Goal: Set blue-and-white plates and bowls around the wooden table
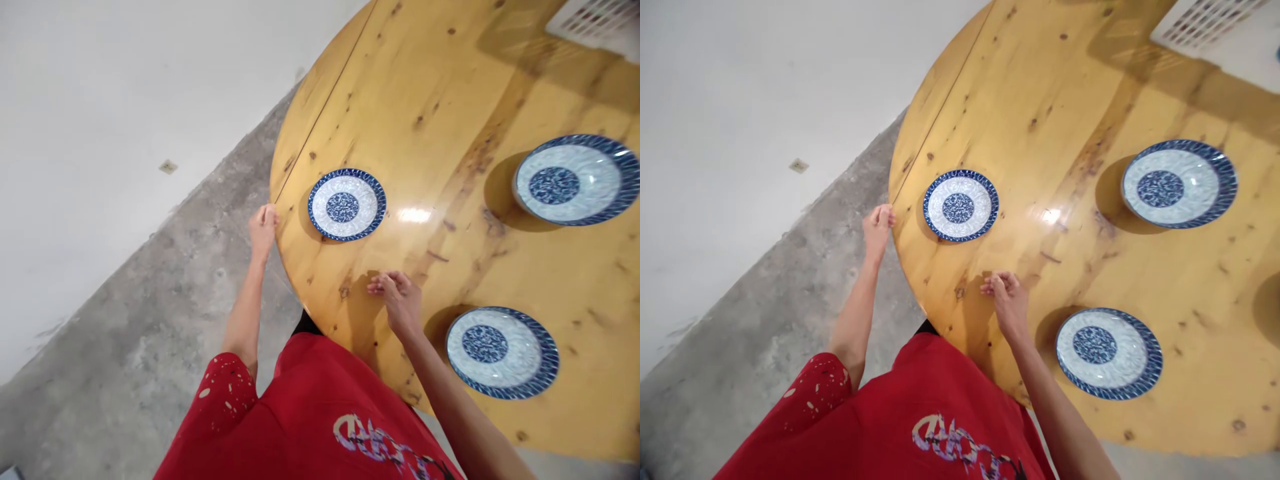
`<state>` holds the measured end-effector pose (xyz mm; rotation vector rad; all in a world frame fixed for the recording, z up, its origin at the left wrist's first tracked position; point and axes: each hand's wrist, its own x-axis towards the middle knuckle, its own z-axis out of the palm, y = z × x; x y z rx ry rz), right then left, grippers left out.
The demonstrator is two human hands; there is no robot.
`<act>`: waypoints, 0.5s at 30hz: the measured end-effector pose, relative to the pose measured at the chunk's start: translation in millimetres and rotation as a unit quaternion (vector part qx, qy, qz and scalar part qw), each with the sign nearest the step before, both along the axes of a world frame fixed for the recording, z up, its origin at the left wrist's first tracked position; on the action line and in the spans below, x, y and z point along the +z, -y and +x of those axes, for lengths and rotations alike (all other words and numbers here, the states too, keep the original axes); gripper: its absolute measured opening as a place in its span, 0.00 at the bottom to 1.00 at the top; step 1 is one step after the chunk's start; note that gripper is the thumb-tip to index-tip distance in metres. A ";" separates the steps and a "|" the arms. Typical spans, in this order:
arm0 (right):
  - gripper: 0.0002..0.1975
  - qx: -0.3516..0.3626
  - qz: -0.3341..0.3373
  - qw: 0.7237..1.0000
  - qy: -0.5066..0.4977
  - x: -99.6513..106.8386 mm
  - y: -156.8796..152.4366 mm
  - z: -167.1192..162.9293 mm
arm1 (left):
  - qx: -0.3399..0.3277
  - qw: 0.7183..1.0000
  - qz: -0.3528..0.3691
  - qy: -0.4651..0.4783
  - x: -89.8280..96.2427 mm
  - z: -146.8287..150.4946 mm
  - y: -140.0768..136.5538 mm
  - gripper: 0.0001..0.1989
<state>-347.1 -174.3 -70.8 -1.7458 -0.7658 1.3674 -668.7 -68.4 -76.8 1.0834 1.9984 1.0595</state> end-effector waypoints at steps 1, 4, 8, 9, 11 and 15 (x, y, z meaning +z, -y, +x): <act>0.19 0.001 -0.006 1.000 -0.006 0.6 10.7 2.0 | 0.041 0.999 -0.009 0.008 -0.8 -8.5 20.8 0.15; 0.22 0.008 -0.021 0.999 -0.024 2.2 36.9 2.1 | 0.156 0.986 -0.060 0.014 -7.7 -27.6 91.7 0.15; 0.26 0.033 -0.029 0.998 -0.048 5.0 59.6 -5.9 | 0.218 0.961 -0.167 0.044 -23.8 -24.8 187.1 0.13; 0.27 0.042 -0.030 0.997 -0.055 6.1 64.2 -7.7 | 0.221 0.952 -0.204 0.061 -27.6 -19.1 207.5 0.12; 0.27 0.054 -0.028 0.996 -0.069 9.0 73.8 -9.5 | 0.205 0.947 -0.239 0.068 -33.8 -4.4 242.7 0.11; 0.24 0.053 -0.004 0.995 -0.085 15.1 100.9 -2.2 | 0.122 0.943 -0.300 0.077 -42.3 27.2 294.8 0.12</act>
